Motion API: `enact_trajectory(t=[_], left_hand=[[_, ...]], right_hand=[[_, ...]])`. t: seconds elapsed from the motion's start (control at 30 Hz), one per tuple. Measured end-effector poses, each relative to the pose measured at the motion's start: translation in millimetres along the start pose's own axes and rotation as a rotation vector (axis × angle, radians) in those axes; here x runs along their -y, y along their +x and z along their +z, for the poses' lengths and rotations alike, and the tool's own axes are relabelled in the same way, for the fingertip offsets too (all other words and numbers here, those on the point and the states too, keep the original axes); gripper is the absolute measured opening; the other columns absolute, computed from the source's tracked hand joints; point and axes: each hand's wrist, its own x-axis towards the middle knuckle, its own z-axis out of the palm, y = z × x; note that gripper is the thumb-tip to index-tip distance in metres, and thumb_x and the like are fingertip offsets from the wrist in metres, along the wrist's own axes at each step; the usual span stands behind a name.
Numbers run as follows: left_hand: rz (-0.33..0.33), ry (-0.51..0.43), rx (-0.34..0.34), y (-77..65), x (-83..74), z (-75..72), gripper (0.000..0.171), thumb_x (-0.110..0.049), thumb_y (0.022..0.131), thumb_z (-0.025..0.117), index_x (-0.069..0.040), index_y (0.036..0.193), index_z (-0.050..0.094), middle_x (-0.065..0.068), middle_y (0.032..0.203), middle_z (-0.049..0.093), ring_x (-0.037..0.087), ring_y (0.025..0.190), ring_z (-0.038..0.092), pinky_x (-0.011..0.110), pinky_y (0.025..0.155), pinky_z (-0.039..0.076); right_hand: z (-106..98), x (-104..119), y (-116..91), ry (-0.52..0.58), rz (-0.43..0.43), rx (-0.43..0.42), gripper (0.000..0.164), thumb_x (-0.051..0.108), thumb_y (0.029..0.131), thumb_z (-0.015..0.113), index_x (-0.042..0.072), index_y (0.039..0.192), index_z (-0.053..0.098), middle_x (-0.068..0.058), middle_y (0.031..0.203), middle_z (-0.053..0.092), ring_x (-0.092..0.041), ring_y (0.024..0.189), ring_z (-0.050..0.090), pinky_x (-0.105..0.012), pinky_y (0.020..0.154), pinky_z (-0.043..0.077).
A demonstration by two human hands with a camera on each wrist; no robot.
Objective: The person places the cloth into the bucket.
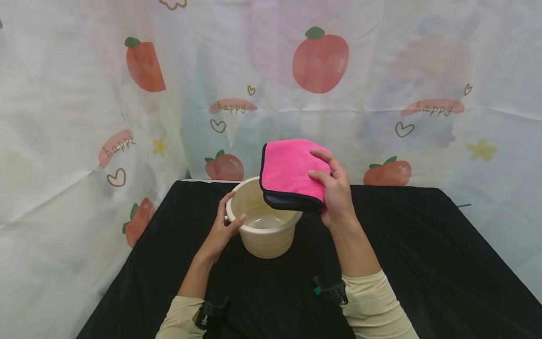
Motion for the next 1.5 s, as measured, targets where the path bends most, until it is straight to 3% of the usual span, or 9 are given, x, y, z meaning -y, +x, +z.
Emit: enact_trajectory(t=[0.3, 0.53, 0.77, 0.9, 1.03, 1.5], left_hand=[[-0.011, 0.002, 0.003, -0.2, 0.8, 0.2, 0.068, -0.034, 0.091, 0.063, -0.045, 0.144, 0.021, 0.009, 0.141, 0.027, 0.029, 0.117, 0.047, 0.046, 0.090, 0.044], [-0.026, 0.020, 0.044, -9.6, -25.9, 5.0, 0.070, -0.025, 0.095, 0.058, -0.028, 0.149, 0.014, 0.020, 0.142, 0.025, 0.034, 0.120, 0.045, 0.046, 0.092, 0.043], [-0.021, 0.024, 0.020, -1.0, -3.0, 0.2, 0.068, -0.030, 0.094, 0.059, -0.039, 0.147, 0.017, 0.013, 0.147, 0.020, 0.030, 0.122, 0.043, 0.047, 0.092, 0.043], [-0.014, 0.038, -0.006, -0.4, -0.4, 1.0, 0.066, -0.035, 0.092, 0.061, -0.046, 0.143, 0.021, 0.006, 0.146, 0.021, 0.029, 0.122, 0.043, 0.047, 0.092, 0.043], [-0.013, 0.049, -0.028, -1.4, 0.2, 2.0, 0.066, -0.039, 0.091, 0.062, -0.046, 0.143, 0.022, 0.003, 0.145, 0.022, 0.029, 0.121, 0.044, 0.046, 0.091, 0.044], [-0.010, 0.049, -0.035, -1.2, 0.7, 0.6, 0.067, -0.039, 0.091, 0.062, -0.046, 0.143, 0.022, 0.003, 0.145, 0.022, 0.028, 0.124, 0.039, 0.047, 0.091, 0.044]], right_hand=[[15.6, -2.5, -4.2, 0.032, -0.025, 0.117, 0.042, 0.007, 0.092, 0.054, 0.013, 0.134, 0.051, -0.008, 0.140, 0.036, -0.031, 0.121, 0.039, -0.033, 0.080, 0.050], [19.4, -14.7, -6.6, -0.031, 0.069, 0.118, 0.039, 0.008, 0.094, 0.053, 0.014, 0.133, 0.051, -0.004, 0.139, 0.037, -0.033, 0.115, 0.046, -0.035, 0.076, 0.051], [18.2, -19.2, -5.4, -0.105, 0.146, 0.054, 0.039, 0.006, 0.093, 0.053, 0.016, 0.131, 0.053, -0.003, 0.137, 0.040, -0.030, 0.112, 0.048, -0.035, 0.076, 0.050], [18.1, -21.9, -3.6, -0.148, 0.183, 0.016, 0.040, 0.005, 0.092, 0.053, 0.017, 0.130, 0.055, -0.004, 0.134, 0.041, -0.030, 0.111, 0.050, -0.035, 0.076, 0.050], [17.7, -25.8, -2.6, -0.199, 0.203, -0.008, 0.040, 0.005, 0.091, 0.054, 0.019, 0.129, 0.055, -0.004, 0.133, 0.042, -0.028, 0.111, 0.050, -0.035, 0.077, 0.049], [20.2, -29.3, -3.4, -0.331, 0.264, 0.074, 0.043, 0.005, 0.092, 0.053, 0.020, 0.133, 0.050, -0.003, 0.138, 0.038, -0.024, 0.116, 0.047, -0.038, 0.087, 0.046]])
